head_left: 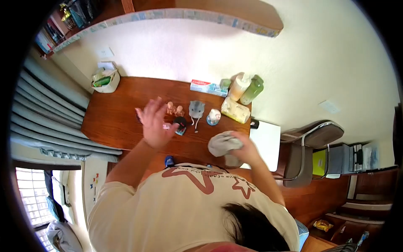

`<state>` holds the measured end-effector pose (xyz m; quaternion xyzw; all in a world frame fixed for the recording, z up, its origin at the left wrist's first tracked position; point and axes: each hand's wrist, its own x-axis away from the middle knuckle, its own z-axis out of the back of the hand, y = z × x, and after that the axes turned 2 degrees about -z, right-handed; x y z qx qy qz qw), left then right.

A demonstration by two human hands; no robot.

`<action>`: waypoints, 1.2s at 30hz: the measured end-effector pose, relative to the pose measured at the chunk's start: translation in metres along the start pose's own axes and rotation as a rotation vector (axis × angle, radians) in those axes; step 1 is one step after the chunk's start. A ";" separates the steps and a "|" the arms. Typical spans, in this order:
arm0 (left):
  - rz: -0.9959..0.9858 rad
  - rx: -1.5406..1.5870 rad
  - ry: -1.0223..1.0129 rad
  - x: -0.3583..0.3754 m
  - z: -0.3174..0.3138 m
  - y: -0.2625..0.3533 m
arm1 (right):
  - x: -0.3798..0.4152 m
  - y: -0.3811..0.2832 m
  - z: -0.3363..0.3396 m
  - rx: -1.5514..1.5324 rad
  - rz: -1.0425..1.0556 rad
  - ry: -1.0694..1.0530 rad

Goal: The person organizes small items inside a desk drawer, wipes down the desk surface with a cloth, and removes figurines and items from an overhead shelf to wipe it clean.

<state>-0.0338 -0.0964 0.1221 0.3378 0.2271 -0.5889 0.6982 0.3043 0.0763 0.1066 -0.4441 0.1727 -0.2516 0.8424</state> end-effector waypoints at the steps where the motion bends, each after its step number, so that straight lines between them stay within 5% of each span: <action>1: -0.054 -0.018 0.136 -0.021 0.017 -0.008 | 0.003 -0.017 0.025 -0.196 0.002 0.082; 3: -0.151 -0.080 0.349 -0.073 0.056 -0.029 | 0.011 -0.068 0.079 -0.425 0.024 0.272; 8: -0.292 -0.332 0.518 -0.179 0.125 -0.055 | -0.033 -0.273 0.166 -0.165 0.149 0.949; 10: -0.302 -0.304 0.513 -0.210 0.124 -0.066 | -0.082 -0.312 0.185 0.052 0.230 0.868; 16: -0.409 -0.147 0.382 -0.228 0.107 -0.070 | -0.227 -0.337 0.167 0.799 -0.075 0.206; 20: -0.667 0.083 0.265 -0.246 0.125 -0.031 | -0.236 -0.339 0.157 0.513 -0.033 0.140; 23: -0.539 0.220 0.250 -0.279 0.140 0.014 | -0.227 -0.350 0.119 0.420 0.124 0.218; 25: -0.505 0.149 0.109 -0.291 0.146 0.022 | -0.222 -0.356 0.115 0.499 0.133 0.074; 30: -0.469 -0.047 -0.131 -0.315 0.128 0.021 | -0.218 -0.308 0.143 0.967 0.458 0.236; 31: -0.465 -0.053 -0.121 -0.330 0.129 0.028 | -0.228 -0.311 0.148 0.864 0.300 0.164; 33: -0.205 -0.151 -0.676 -0.374 0.130 0.044 | -0.259 -0.315 0.161 0.742 0.048 0.024; 36: -0.092 -0.302 -0.566 -0.405 0.094 0.040 | -0.319 -0.322 0.167 0.975 -0.109 0.116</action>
